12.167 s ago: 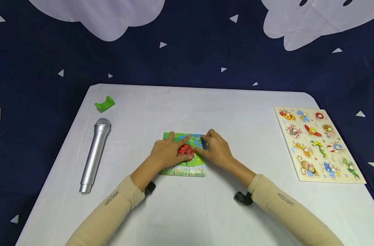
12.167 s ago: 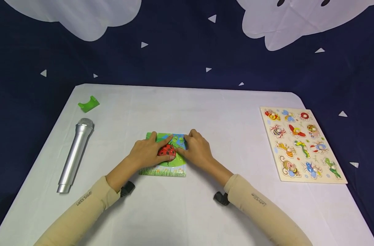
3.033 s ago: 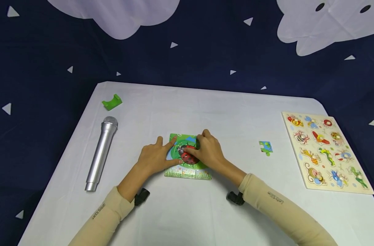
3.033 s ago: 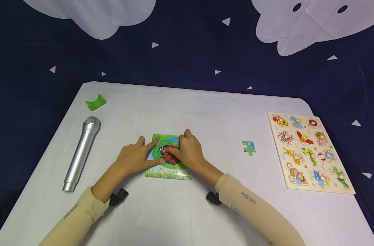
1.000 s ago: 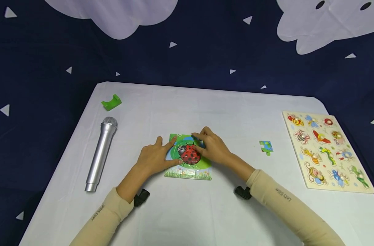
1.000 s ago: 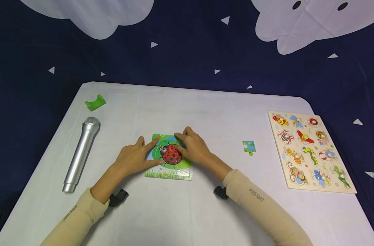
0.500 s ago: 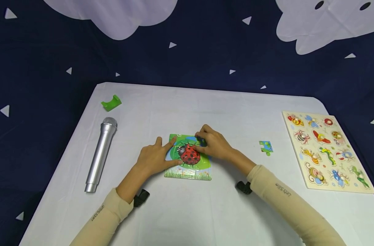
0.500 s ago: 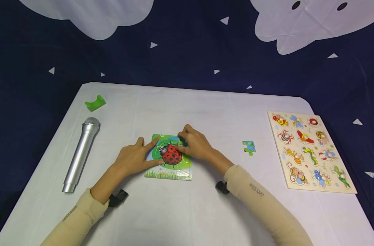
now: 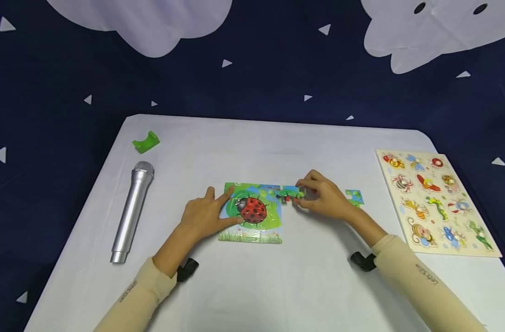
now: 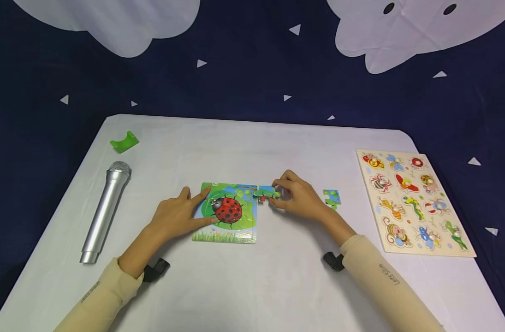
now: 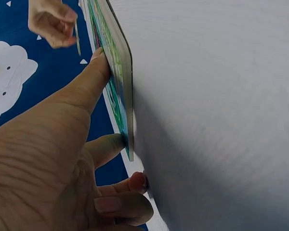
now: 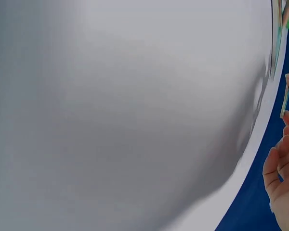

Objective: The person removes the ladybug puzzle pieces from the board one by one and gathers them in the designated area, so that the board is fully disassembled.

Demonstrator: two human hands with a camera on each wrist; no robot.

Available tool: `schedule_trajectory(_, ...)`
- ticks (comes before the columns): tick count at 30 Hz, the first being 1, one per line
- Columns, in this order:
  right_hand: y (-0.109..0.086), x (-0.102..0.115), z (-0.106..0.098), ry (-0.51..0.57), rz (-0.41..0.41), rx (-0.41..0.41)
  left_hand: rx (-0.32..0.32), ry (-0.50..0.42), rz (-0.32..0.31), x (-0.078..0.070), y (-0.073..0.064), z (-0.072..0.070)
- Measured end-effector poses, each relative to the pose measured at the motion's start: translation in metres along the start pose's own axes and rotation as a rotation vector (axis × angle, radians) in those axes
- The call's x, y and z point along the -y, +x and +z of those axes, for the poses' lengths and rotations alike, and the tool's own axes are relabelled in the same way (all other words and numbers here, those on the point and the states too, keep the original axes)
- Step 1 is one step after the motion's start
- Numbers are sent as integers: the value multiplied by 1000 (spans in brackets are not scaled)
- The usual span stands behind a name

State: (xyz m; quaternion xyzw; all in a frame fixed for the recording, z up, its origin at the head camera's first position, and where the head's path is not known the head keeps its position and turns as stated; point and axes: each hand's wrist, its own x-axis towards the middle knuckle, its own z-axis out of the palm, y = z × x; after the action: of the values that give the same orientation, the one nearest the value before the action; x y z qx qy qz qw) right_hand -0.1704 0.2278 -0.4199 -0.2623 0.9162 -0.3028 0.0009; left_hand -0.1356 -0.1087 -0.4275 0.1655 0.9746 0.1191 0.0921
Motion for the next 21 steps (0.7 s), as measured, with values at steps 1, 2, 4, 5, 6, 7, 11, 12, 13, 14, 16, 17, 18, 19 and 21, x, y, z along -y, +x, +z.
schedule_trajectory(1,-5,-5,-4,-3,2,-7,0,-2,-2,0,0,0)
schedule_trajectory(2,-10,-9,-7,-9,6,-15,0,-6,-3,0,0,0)
schedule_trajectory(4,-19,-17,-14,-26,11,-26,-3,-8,-3,0,0,0)
schedule_trajectory(5,-22,-21,-17,-32,15,-29,-4,-8,-4,0,0,1)
schedule_trajectory(6,-26,-24,-20,-43,14,-32,-5,-8,-4,0,0,1)
schedule_trajectory(7,-29,-28,-23,-51,15,-34,-5,-7,-3,0,0,1)
schedule_trajectory(11,-39,-39,-32,-82,22,-35,-10,-6,-1,0,0,2)
schedule_trajectory(12,-41,-41,-34,-89,25,-34,-10,-5,-1,0,0,2)
schedule_trajectory(13,-42,-44,-35,-94,29,-33,-10,-5,-1,0,0,1)
schedule_trajectory(14,-43,-45,-37,-99,34,-30,-12,-5,-1,0,0,1)
schedule_trajectory(16,-45,-49,-39,-109,42,-23,-13,-5,-1,0,0,1)
schedule_trajectory(17,-46,-50,-40,-113,44,-19,-14,-5,0,0,-1,1)
schedule_trajectory(18,-46,-52,-41,-114,49,-16,-16,-6,1,0,-1,1)
schedule_trajectory(19,-47,-53,-42,-118,52,-13,-17,-6,2,0,-1,1)
schedule_trajectory(21,-47,-56,-43,-125,57,-6,-20,-6,6,0,-1,1)
